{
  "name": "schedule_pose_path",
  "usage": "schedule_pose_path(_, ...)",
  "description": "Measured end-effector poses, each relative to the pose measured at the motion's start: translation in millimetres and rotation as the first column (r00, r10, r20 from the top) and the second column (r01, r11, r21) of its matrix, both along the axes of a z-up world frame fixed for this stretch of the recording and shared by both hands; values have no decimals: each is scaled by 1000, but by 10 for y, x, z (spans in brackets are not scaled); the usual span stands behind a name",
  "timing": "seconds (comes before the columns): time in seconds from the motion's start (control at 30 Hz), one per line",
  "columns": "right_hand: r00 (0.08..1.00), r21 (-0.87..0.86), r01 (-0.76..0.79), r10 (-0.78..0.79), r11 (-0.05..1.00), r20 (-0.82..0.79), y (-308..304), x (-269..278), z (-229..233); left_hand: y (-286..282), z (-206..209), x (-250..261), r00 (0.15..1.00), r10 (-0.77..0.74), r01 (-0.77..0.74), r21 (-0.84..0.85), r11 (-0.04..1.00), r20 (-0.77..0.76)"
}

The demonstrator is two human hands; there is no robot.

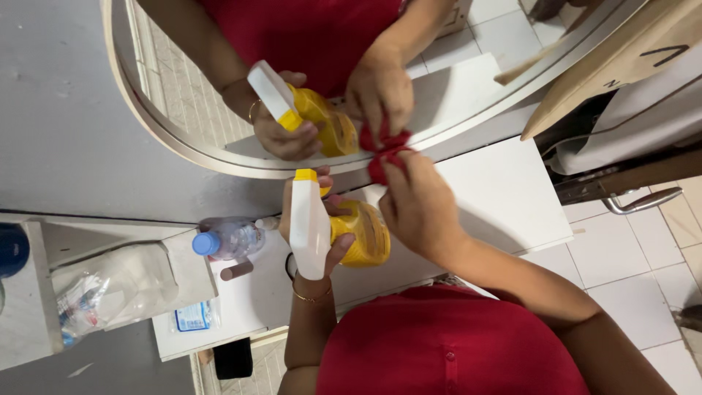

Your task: The person sprays a yellow cleaning solution onto a bathroom mirror and wipes it with a red cloth. They repeatedly spray and wipe the mirror surface, focusing on different areas to remove smudges and residue.

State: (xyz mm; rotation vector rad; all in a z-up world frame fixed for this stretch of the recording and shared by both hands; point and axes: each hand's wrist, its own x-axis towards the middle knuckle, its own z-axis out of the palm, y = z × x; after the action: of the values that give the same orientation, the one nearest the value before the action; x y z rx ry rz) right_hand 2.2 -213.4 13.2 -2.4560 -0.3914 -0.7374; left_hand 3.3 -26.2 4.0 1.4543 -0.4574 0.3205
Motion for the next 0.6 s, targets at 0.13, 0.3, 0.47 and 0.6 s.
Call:
schedule_pose_path(0.13, 980, 14, -198, 198, 980, 37, 107, 79, 25, -28, -38, 60, 985, 105, -124, 143, 982, 133)
schedule_pose_path(0.3, 996, -60, -85, 85, 995, -5, -11, 107, 8, -9, -67, 50, 990, 90, -103, 119, 988, 109)
schedule_pose_path(0.47, 998, -140, 18, -9, 990, 67, -379, 108, 70, 8, -43, 40, 992, 92, -104, 140, 985, 89)
schedule_pose_path(0.6, 994, -150, 67, -53, 986, 101, -473, 116, 100, -8, -35, 34, 997, 70, -73, 72, 995, 46)
